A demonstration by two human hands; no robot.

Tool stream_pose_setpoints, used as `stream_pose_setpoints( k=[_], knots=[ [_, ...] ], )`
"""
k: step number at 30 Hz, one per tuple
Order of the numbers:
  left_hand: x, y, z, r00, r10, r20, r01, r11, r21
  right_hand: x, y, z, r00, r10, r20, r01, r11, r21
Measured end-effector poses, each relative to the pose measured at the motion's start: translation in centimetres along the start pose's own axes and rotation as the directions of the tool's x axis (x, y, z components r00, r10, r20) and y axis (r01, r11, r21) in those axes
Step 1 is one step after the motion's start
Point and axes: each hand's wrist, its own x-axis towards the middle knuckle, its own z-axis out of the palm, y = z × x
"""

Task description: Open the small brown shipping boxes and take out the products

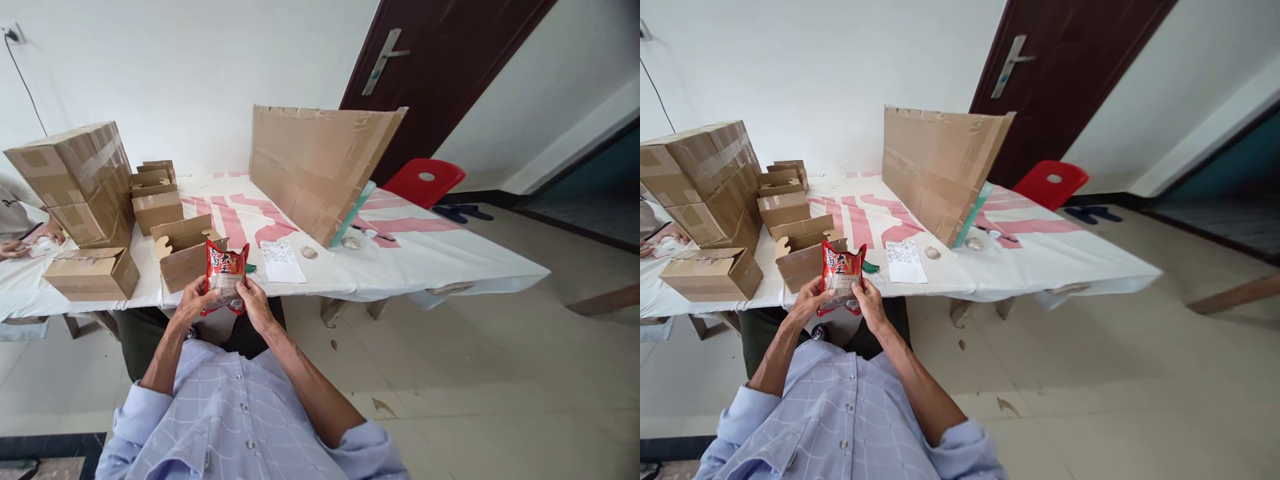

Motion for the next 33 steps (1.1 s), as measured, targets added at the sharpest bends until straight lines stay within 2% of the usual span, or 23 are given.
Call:
stream_pose_setpoints(
  k=[7,20,33],
  knots=[
    [0.6,-1.5,-0.4,0.999,-0.041,-0.003,0.041,0.999,-0.017,0.6,1.5,-0.4,1.0,0.02,0.0,-0.02,1.0,0.004],
    [1.0,-2.5,-0.7,0.998,-0.026,-0.058,0.024,0.999,-0.034,1.7,3.6,-1.0,1.0,-0.006,0.02,0.007,0.999,-0.031],
    [1.1,-0.5,0.0,0.989,0.129,-0.067,-0.125,0.991,0.05,2.4,0.9,-0.9,0.99,-0.101,0.096,0.105,0.994,-0.039]
  ],
)
